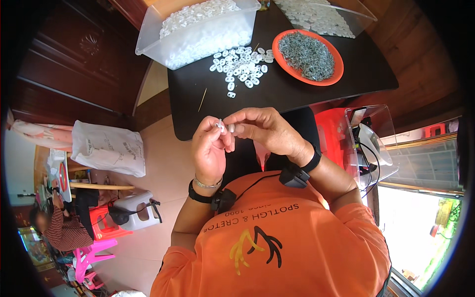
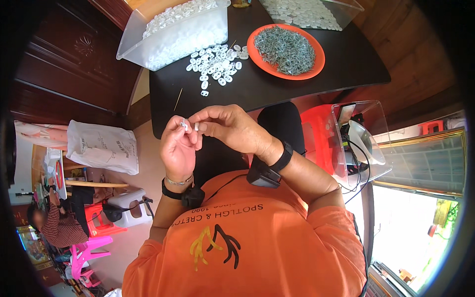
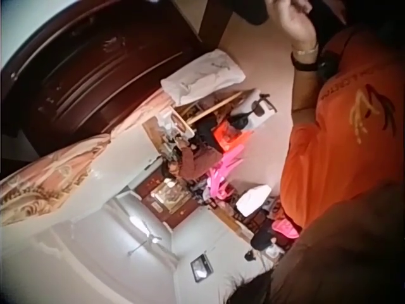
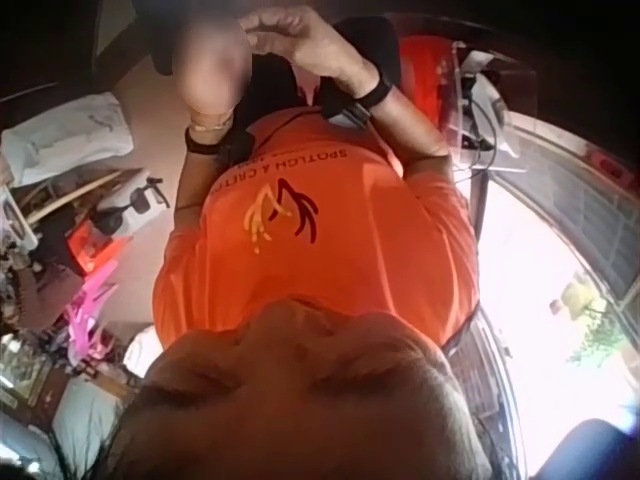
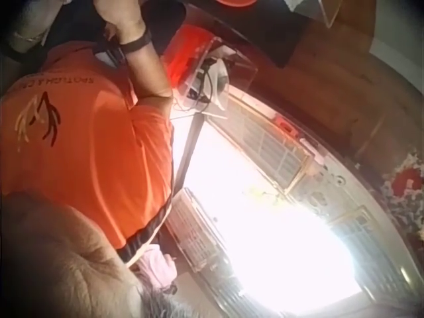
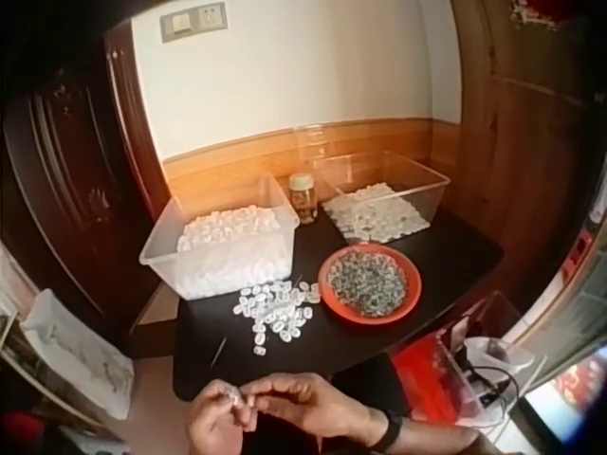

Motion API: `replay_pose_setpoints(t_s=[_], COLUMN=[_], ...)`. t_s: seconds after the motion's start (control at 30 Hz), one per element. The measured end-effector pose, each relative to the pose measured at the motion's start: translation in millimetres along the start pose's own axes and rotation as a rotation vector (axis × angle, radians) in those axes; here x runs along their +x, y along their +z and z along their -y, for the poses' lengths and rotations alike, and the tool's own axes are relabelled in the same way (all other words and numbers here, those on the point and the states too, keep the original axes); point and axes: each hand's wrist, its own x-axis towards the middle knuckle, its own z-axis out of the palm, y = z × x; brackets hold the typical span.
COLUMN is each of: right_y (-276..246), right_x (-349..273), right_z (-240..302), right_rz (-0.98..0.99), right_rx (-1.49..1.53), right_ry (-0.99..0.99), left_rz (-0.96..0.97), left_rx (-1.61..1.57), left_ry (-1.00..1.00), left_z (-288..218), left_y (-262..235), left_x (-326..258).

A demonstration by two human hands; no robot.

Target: Assembling small white plastic components by manually inserting tiny metal pins into them at a workspace.

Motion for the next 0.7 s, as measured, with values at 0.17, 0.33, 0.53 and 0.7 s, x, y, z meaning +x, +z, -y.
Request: replay_pose_setpoints(t_s=[0.17,0.33,0.53,0.7], right_y=[-8,-14,-17,-16], right_x=[3,8,13,12], right_z=[-9,-10,-8,-9], right_rz=[0.038,-0.068,-0.149,-0.094], right_rx=[0.024,-0.018,-0.049,0.007], right_ry=[-0.030,-0.012,0.038,0.053], left_rz=[-0.009,0.010,-0.079,-0.118], left_rx=[-0.110,0.140,0.385,0.371], left_ry=[-0.041,-0.028,-0.057,-0.062], left_z=[3,6,8,6], left_y=[5,0,2,3], left_x=[-1,1,-4,-4])
